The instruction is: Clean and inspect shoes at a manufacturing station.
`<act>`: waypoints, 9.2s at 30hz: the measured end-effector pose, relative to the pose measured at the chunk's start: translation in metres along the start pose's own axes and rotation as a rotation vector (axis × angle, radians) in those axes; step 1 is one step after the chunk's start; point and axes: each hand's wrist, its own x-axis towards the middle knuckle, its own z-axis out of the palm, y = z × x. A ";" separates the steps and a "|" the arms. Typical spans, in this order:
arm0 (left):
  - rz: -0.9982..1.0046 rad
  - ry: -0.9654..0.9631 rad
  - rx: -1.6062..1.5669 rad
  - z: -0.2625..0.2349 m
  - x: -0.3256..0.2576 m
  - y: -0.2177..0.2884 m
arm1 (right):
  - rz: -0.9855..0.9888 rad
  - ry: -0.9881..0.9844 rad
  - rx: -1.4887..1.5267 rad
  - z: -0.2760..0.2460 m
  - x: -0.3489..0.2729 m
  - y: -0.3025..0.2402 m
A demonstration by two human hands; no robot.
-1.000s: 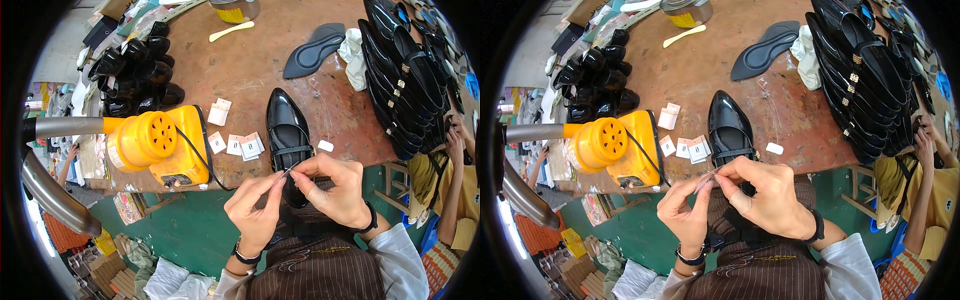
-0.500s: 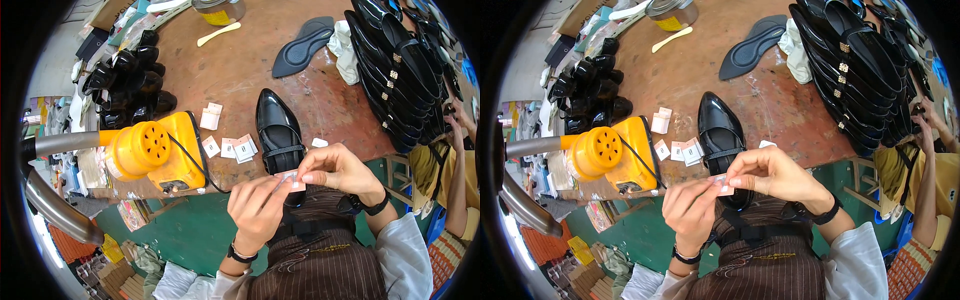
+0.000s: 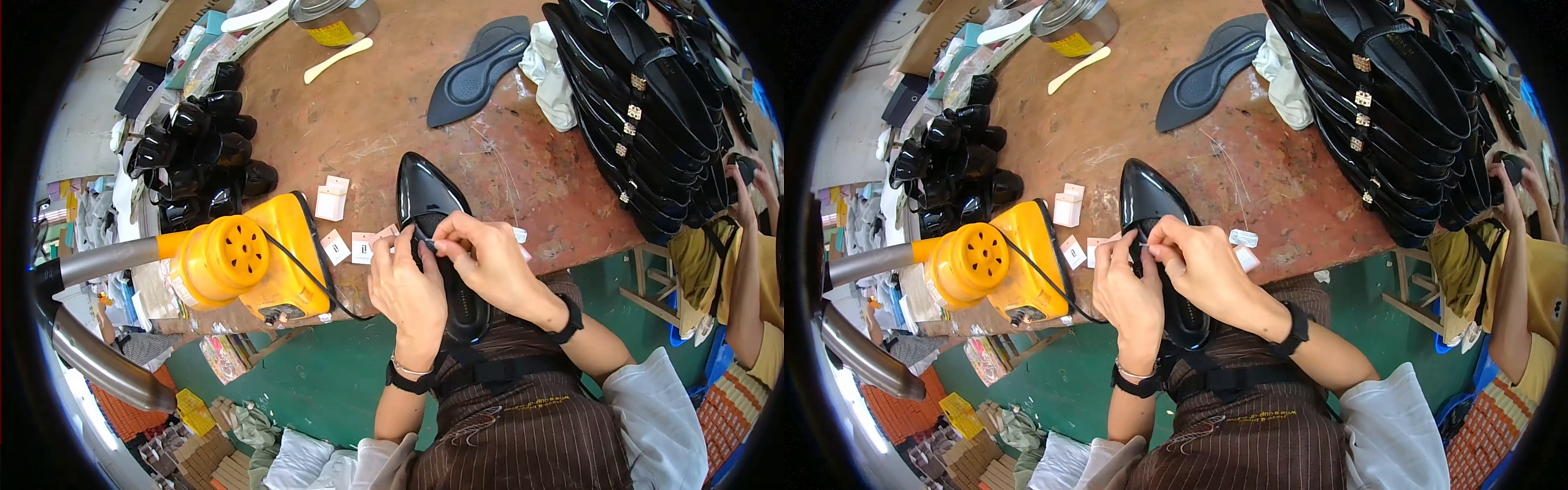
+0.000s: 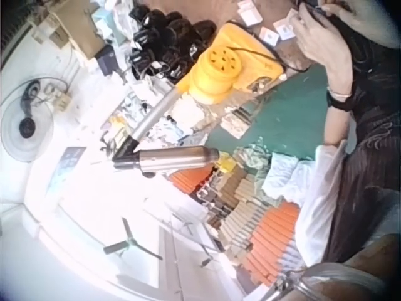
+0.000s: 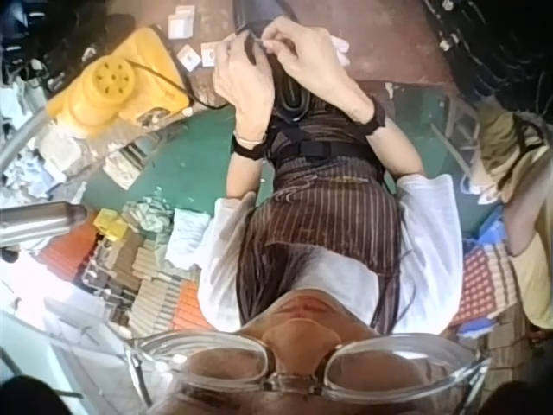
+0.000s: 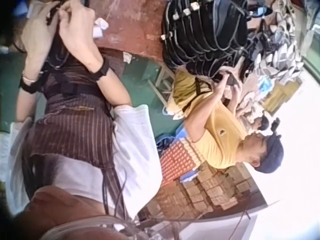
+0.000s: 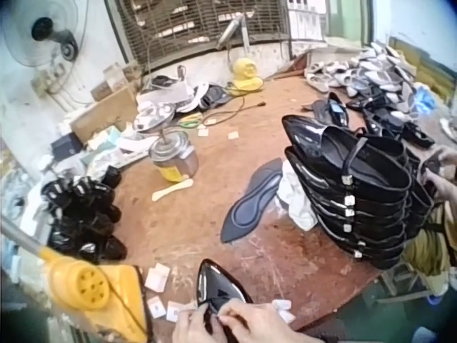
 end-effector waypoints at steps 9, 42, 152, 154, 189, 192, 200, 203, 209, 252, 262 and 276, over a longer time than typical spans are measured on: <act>-0.071 -0.147 -0.045 0.002 0.001 -0.017 | 0.100 -0.126 -0.074 -0.006 0.011 0.017; -0.130 -0.356 -0.288 -0.012 -0.002 -0.025 | 0.099 -0.081 -0.193 -0.002 0.005 0.015; -0.464 -0.256 -1.397 -0.013 -0.009 -0.036 | -0.091 -0.043 -0.080 0.010 -0.004 -0.004; -0.485 -0.239 -1.409 -0.012 -0.007 -0.027 | -0.108 -0.015 -0.066 0.006 -0.004 -0.002; -0.088 -0.206 -0.363 -0.010 0.014 -0.078 | 0.308 0.159 0.251 -0.134 -0.001 0.028; -0.141 0.034 -0.248 0.023 0.003 -0.077 | -0.023 0.187 -0.031 -0.139 -0.004 0.024; -0.576 -0.065 -0.795 0.034 -0.008 -0.134 | 0.045 0.223 0.127 -0.098 -0.010 0.012; -0.621 -0.097 -0.875 0.034 -0.004 -0.135 | 0.083 0.232 0.156 -0.097 -0.014 0.014; -0.671 -0.146 -0.907 0.024 -0.002 -0.129 | 0.117 0.196 0.102 -0.095 -0.018 0.010; 0.520 -0.277 -0.543 -0.065 -0.023 -0.009 | 0.072 0.057 0.170 -0.069 -0.026 -0.021; -0.199 -0.250 -0.520 0.004 -0.020 -0.022 | -0.062 -0.050 -0.200 -0.007 -0.013 0.009; -0.353 -0.269 -0.812 0.014 -0.028 -0.035 | -0.040 -0.260 -0.633 0.013 -0.008 0.021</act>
